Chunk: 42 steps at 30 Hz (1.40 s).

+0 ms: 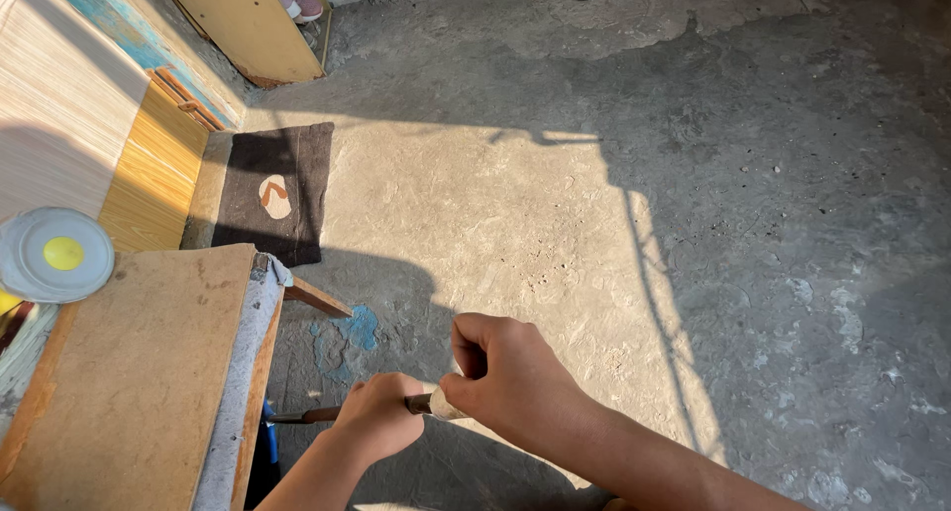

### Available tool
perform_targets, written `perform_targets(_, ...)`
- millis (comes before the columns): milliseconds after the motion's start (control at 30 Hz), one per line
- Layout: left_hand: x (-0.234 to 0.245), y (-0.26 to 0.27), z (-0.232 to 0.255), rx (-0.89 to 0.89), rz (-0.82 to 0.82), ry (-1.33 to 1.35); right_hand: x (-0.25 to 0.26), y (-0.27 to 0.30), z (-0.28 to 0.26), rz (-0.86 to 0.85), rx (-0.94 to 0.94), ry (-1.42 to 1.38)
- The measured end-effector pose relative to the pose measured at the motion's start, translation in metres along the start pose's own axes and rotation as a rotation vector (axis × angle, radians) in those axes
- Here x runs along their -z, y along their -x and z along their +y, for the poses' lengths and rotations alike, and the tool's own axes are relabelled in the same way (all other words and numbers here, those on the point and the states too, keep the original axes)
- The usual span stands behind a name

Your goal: The person wraps a white cloth or tape around the handle of a blue broom to secure it. They repeatedly twist and tighten the wrapping material along the handle. At the end, the person picks up a dark mat and shakes it over the balcony railing.

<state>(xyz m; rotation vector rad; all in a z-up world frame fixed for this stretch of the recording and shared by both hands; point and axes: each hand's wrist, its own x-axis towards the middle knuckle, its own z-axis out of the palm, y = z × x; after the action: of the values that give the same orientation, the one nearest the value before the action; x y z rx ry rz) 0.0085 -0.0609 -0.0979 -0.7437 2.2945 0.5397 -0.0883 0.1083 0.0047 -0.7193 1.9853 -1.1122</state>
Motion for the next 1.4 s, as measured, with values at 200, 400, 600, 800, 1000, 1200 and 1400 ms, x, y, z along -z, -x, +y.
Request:
perform_targets(200,0.048,0.029,0.084,-0.100,0.130,0.191,0.095,0.021,-0.049,0.107,-0.266,0.113)
perform_targets(400,0.076,0.047,0.118,-0.245,0.319,0.191,0.155,0.043,-0.069,0.336,0.127,-0.094)
perform_targets(600,0.028,0.012,0.001,0.061,-0.106,0.045,0.016,-0.005,-0.017,0.062,-0.084,-0.368)
perform_targets(800,0.021,0.007,0.008,0.052,-0.208,0.103,0.011,0.004,-0.023,0.055,0.066,0.075)
perform_targets(1000,0.084,0.044,0.140,-0.202,0.097,0.123,0.150,0.034,-0.080,0.277,-0.318,0.096)
perform_targets(1200,0.093,0.046,0.145,-0.285,0.162,0.079,0.194,0.044,-0.068,0.389,-0.131,-0.147)
perform_targets(1400,0.028,-0.001,-0.006,0.027,-0.136,-0.072,0.010,-0.020,-0.004,0.038,-0.262,-0.323)
